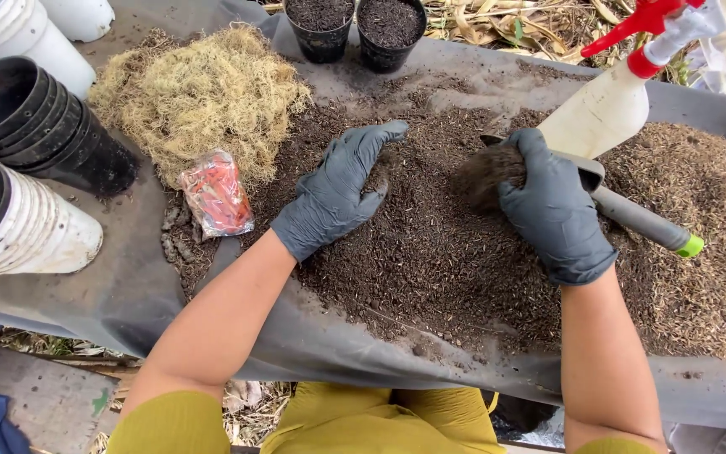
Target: Mixing potting medium and filling small plastic pots on a workbench.
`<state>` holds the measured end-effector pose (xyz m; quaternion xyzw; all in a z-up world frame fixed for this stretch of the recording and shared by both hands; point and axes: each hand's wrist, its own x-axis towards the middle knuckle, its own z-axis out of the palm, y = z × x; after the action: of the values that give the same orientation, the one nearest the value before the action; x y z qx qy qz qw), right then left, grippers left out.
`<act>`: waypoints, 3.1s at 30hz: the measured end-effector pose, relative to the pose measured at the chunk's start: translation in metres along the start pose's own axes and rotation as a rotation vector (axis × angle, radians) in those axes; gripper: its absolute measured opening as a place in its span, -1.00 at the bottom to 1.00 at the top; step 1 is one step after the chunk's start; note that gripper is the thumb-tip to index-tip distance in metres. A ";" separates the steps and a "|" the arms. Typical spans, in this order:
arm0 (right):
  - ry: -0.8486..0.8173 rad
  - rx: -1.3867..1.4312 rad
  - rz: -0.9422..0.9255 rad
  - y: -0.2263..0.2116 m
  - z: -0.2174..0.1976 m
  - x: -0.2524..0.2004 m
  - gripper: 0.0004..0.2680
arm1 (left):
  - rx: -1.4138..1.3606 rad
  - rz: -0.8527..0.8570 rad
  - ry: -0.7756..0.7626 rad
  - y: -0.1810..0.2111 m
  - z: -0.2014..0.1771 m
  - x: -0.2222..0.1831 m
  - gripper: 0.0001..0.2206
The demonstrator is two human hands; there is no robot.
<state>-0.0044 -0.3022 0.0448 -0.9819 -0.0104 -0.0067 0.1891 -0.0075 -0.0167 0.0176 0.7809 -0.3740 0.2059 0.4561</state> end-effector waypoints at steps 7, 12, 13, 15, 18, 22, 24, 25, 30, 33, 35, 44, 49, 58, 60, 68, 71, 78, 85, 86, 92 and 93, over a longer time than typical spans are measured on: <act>-0.059 -0.063 -0.028 -0.035 -0.022 -0.013 -0.65 | 0.507 -0.042 -0.020 -0.022 0.009 -0.011 -0.53; -0.184 -0.055 -0.310 -0.043 -0.027 -0.016 -0.35 | 0.489 -0.089 0.026 0.000 0.000 -0.004 -0.54; -0.185 -0.056 -0.313 -0.045 -0.027 -0.016 -0.35 | 0.491 -0.091 0.028 -0.004 0.001 -0.006 -0.54; -0.247 -0.047 -0.453 -0.048 -0.026 -0.017 -0.20 | 0.504 -0.097 0.039 -0.012 0.004 -0.008 -0.58; -0.307 -0.230 -0.538 -0.049 -0.010 -0.020 -0.23 | 0.409 -0.124 0.034 -0.008 0.007 -0.008 -0.64; -0.274 0.067 -0.518 -0.031 -0.001 -0.010 -0.50 | 0.406 -0.108 0.048 0.013 -0.001 0.000 -0.71; -0.217 0.126 -0.540 -0.007 0.016 0.004 -0.63 | 0.507 -0.113 -0.006 -0.023 0.009 -0.011 -0.52; -0.216 0.128 -0.540 -0.001 0.015 0.006 -0.63 | 0.508 -0.113 -0.007 -0.029 0.011 -0.012 -0.52; 0.280 0.252 -0.328 -0.003 0.001 -0.002 -0.71 | 0.562 -0.143 0.031 -0.034 0.018 -0.015 -0.56; 0.243 0.158 -0.309 -0.001 0.004 -0.013 -0.67 | 0.538 -0.159 0.086 -0.022 0.017 -0.008 -0.65; 0.247 0.075 -0.434 -0.012 0.010 -0.013 -0.66 | 0.527 -0.165 0.117 -0.019 0.016 -0.005 -0.69; -0.168 -0.259 -0.639 -0.077 0.014 -0.038 -0.51 | 0.226 -0.269 -0.088 -0.010 -0.001 -0.001 -0.64; -0.162 -0.218 -0.600 -0.059 0.047 -0.018 -0.51 | -0.046 -0.278 -0.025 0.036 -0.014 0.008 -0.57; 0.119 -0.018 -0.416 -0.023 0.029 -0.007 -0.67 | 0.022 -0.312 -0.251 0.012 -0.021 0.006 -0.49; 0.105 0.224 -0.266 -0.019 0.014 -0.010 -0.59 | 0.045 -0.353 -0.358 0.019 -0.023 0.011 -0.33; 0.132 0.114 -0.228 -0.057 -0.017 -0.043 -0.75 | 0.306 -0.224 -0.614 0.000 -0.014 0.005 0.13; 0.145 0.091 -0.342 -0.022 0.012 -0.016 -0.70 | 0.244 -0.291 -0.620 0.001 -0.012 0.003 -0.09; 0.239 0.642 -0.478 -0.032 0.028 -0.017 -0.86 | -0.114 -0.344 -0.297 -0.010 -0.003 -0.001 -0.76; 0.230 -0.059 -0.789 -0.022 0.025 -0.013 -0.70 | 0.046 -0.121 -0.117 -0.009 -0.018 -0.003 -0.71; 0.216 -0.074 -0.778 -0.024 0.021 -0.016 -0.72 | 0.076 -0.171 -0.118 -0.009 -0.019 -0.004 -0.67; 0.216 -0.176 -0.825 -0.009 -0.001 -0.061 -0.66 | 0.196 -0.426 -0.347 0.050 -0.045 -0.014 -0.14; 0.246 -0.221 -0.847 0.000 0.003 -0.068 -0.60 | 0.250 -0.439 -0.411 0.062 -0.051 -0.017 -0.04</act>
<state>-0.0726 -0.3026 0.0410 -0.8973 -0.3877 -0.2011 0.0634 -0.0652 0.0152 0.0663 0.9180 -0.2527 -0.0153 0.3052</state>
